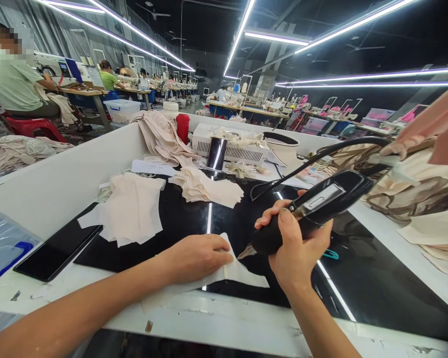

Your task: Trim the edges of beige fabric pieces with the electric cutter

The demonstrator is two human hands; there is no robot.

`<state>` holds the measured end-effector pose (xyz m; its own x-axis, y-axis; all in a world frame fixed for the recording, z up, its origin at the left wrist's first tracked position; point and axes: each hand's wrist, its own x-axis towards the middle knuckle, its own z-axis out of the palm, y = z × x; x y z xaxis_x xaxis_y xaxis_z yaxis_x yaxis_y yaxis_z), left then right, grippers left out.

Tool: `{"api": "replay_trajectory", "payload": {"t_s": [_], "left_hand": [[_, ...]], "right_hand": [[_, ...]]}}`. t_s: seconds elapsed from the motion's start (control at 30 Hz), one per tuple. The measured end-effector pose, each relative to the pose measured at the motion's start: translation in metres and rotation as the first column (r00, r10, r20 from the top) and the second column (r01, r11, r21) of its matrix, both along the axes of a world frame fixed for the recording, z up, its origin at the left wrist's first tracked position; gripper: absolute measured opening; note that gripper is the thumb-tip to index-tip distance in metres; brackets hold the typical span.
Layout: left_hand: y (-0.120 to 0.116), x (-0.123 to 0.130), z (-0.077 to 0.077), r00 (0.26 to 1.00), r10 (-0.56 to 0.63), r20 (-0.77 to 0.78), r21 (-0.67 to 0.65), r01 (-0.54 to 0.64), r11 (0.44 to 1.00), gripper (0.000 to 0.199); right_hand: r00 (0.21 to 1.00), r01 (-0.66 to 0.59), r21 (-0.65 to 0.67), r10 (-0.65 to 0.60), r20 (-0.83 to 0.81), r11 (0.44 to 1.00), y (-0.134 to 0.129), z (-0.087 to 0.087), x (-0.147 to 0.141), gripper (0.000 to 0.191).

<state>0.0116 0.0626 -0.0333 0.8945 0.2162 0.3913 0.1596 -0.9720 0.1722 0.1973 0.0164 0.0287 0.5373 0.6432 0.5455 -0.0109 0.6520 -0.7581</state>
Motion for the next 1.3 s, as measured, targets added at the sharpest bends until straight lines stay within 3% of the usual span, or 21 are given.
{"api": "replay_trajectory", "payload": {"t_s": [0.27,0.43,0.63,0.93,1.3], "left_hand": [[0.002,-0.003,0.000,1.000,0.006,-0.006,-0.014,-0.007,1.000,0.019],[0.003,-0.002,0.005,1.000,-0.009,0.016,-0.018,0.009,1.000,0.021],[-0.011,0.013,0.014,0.999,-0.028,0.019,-0.055,0.029,0.998,0.021],[-0.031,0.015,0.008,0.996,0.044,-0.074,-0.036,-0.047,0.998,0.018],[-0.038,0.009,0.002,0.996,0.071,-0.046,-0.009,-0.071,0.997,0.022]], "right_hand": [[0.999,-0.011,-0.008,0.011,0.045,1.000,-0.003,0.002,-0.002,0.029],[0.999,0.030,0.026,-0.030,0.031,0.999,-0.017,0.009,0.012,0.037],[0.997,0.055,-0.004,-0.055,0.056,0.998,-0.034,0.000,0.026,0.040],[0.996,0.049,-0.003,-0.048,0.072,0.999,-0.039,-0.006,0.026,0.032],[0.996,0.059,-0.001,-0.059,0.060,0.998,-0.037,-0.003,0.024,0.034]]}}
